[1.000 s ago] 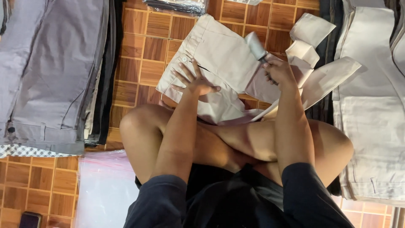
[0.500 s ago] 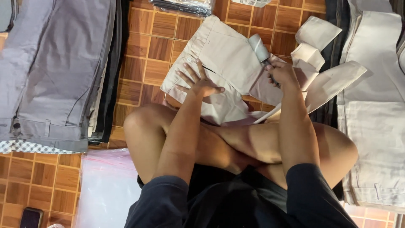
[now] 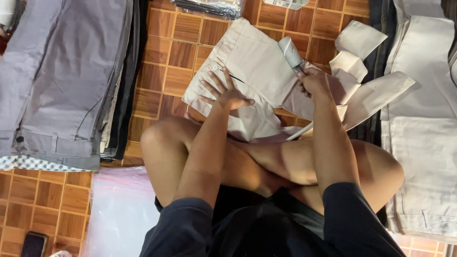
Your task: A person uses a lint roller to clean a pair of pants before folding them on the floor.
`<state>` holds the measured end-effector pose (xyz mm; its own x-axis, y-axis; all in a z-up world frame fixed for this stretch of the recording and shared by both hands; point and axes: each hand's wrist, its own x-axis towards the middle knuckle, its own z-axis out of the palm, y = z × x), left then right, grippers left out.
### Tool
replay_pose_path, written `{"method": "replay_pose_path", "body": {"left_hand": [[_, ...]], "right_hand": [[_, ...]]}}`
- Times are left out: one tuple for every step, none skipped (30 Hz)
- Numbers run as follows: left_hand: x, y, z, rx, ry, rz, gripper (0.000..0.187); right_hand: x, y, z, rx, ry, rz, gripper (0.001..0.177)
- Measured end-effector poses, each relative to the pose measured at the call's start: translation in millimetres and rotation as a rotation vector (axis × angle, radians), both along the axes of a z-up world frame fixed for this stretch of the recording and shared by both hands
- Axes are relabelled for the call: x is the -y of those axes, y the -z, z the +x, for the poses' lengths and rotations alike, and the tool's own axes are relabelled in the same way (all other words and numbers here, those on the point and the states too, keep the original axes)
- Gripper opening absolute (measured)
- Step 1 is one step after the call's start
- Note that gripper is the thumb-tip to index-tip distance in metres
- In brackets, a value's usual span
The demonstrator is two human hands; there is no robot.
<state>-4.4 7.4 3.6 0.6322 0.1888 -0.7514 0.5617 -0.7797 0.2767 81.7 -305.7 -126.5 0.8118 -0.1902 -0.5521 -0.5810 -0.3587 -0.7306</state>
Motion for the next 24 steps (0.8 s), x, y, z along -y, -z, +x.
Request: {"method": "replay_pose_path", "body": {"left_hand": [[0.5, 0.4, -0.1, 0.002, -0.004, 0.001, 0.146], [1.8, -1.4, -2.3, 0.001, -0.008, -0.002, 0.146], [2.6, -3.3, -4.9, 0.017, -0.010, -0.004, 0.144], [1.9, -6.3, -4.5, 0.039, -0.012, -0.006, 0.141], [4.9, -8.2, -8.2, 0.045, -0.015, -0.010, 0.141], [5.6, -10.7, -11.9, 0.045, 0.001, -0.005, 0.138], [7.0, -13.2, -15.0, 0.046, 0.017, 0.001, 0.135], [12.2, -7.0, -20.0, 0.050, 0.020, 0.004, 0.135], [17.3, -0.4, -24.1, 0.026, 0.051, 0.008, 0.131], [22.8, 7.3, -29.6, -0.002, 0.084, 0.009, 0.127], [29.1, 3.2, -35.2, -0.002, 0.088, 0.010, 0.127], [35.1, -1.4, -37.8, -0.026, 0.108, 0.052, 0.119], [41.1, -5.4, -40.0, -0.050, 0.128, 0.095, 0.111], [48.7, 5.3, -37.6, -0.050, 0.124, 0.095, 0.111], [56.3, 16.7, -34.3, -0.013, 0.216, 0.180, 0.103], [64.8, 29.5, -34.4, 0.017, 0.313, 0.262, 0.097], [68.8, 13.1, -42.5, 0.010, 0.315, 0.258, 0.097], [73.4, -3.9, -49.3, 0.083, 0.503, 0.148, 0.092], [77.8, -21.4, -56.0, 0.157, 0.688, 0.034, 0.089], [91.2, 19.0, -59.3, 0.154, 0.687, 0.033, 0.089], [104.3, 59.1, -63.0, 0.140, 0.770, -0.010, 0.082], [116.9, 99.4, -65.9, 0.127, 0.850, -0.052, 0.076], [117.2, 98.1, -64.4, 0.126, 0.846, -0.052, 0.076], [118.1, 97.1, -65.3, 0.120, 0.876, -0.040, 0.076]], "right_hand": [[3.3, 12.6, 3.1, 0.041, 0.047, -0.033, 0.019], [3.8, -0.2, -1.6, 0.041, 0.043, -0.036, 0.019], [3.7, -13.3, -6.8, 0.052, 0.117, 0.018, 0.022], [2.1, -27.9, -8.4, 0.071, 0.190, 0.073, 0.025], [17.3, -15.7, -7.7, 0.077, 0.187, 0.070, 0.025], [29.4, -2.1, -6.6, 0.043, 0.270, 0.079, 0.025], [42.1, 11.5, -4.5, 0.010, 0.353, 0.088, 0.025], [42.2, 6.5, -9.9, 0.014, 0.356, 0.092, 0.025], [42.3, 1.8, -14.6, -0.035, 0.305, -0.094, 0.030], [43.5, -2.2, -21.7, -0.087, 0.255, -0.283, 0.035], [48.9, 8.1, -22.8, -0.088, 0.259, -0.282, 0.035], [53.9, 17.1, -18.6, -0.073, 0.249, -0.434, 0.033], [58.8, 26.6, -13.9, -0.058, 0.238, -0.586, 0.032], [51.1, 11.7, -13.2, -0.056, 0.235, -0.586, 0.032], [43.4, -2.5, -11.8, 0.058, 0.236, -0.262, 0.020], [37.5, -15.1, -16.2, 0.159, 0.237, 0.058, 0.012], [27.5, -28.8, -21.4, 0.151, 0.239, 0.055, 0.012], [18.1, -43.1, -25.3, 0.148, 0.009, 0.114, 0.014], [8.6, -57.8, -29.1, 0.146, -0.221, 0.173, 0.018], [-2.8, -79.4, -36.8, 0.143, -0.223, 0.173, 0.018], [-14.6, -101.3, -44.7, 0.062, -0.338, 0.173, 0.021], [-27.0, -123.2, -51.3, -0.018, -0.456, 0.173, 0.023], [-27.5, -114.7, -47.2, -0.020, -0.460, 0.174, 0.023], [-27.4, -105.4, -45.6, -0.036, -0.478, 0.103, 0.021]]}}
